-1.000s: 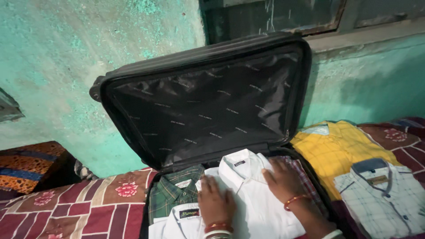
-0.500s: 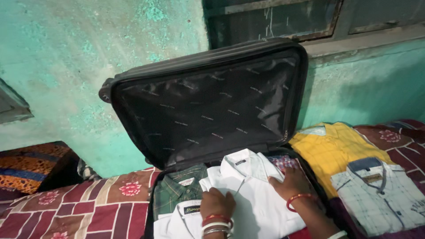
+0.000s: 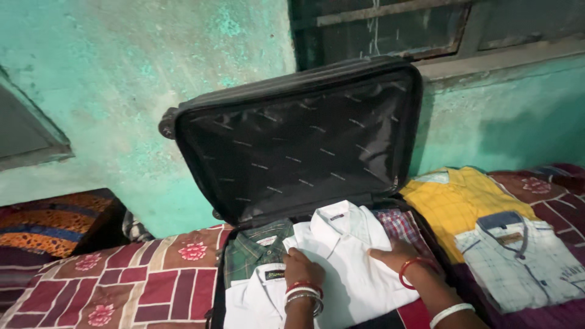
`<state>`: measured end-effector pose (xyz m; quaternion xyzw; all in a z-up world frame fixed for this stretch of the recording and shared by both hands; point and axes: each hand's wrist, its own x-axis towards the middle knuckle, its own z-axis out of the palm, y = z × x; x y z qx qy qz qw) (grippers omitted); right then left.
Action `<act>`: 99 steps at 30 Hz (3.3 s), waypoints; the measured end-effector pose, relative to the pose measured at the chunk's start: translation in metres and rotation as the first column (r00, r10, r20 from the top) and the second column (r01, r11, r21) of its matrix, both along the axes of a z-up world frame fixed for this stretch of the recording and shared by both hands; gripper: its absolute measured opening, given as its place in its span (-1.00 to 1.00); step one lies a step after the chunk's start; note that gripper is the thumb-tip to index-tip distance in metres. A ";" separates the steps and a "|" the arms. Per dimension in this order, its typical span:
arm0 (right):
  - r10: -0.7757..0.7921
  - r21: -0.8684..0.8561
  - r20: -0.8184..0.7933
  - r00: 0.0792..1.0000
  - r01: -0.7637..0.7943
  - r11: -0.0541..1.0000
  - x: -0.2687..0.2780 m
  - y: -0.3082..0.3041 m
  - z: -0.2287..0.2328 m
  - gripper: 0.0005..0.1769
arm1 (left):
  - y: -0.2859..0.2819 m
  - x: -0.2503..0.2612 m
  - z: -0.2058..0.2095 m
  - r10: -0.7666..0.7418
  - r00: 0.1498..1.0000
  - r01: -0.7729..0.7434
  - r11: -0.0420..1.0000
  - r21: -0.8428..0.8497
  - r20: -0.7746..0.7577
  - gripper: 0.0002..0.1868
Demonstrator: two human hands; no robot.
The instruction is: The person folds several shirts and places them one by one into an open suitcase on a bed.
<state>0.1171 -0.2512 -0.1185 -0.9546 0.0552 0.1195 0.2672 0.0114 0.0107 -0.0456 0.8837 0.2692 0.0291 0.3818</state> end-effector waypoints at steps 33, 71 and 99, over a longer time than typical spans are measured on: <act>0.099 0.775 -0.251 0.963 0.138 0.617 -0.028 0.025 0.106 -0.34 | -0.001 -0.010 -0.020 0.033 0.987 -0.034 0.999 0.005 0.155 -0.41; -0.212 0.214 -0.060 0.975 0.220 0.952 0.023 -0.289 0.131 -0.05 | -0.227 0.085 -0.032 -0.301 0.865 0.502 0.497 -0.707 0.402 -0.31; -0.102 -0.205 0.728 0.678 0.358 0.911 0.171 -0.307 0.024 -0.56 | -0.332 0.212 0.010 -0.155 0.987 0.157 0.986 -0.052 0.051 0.00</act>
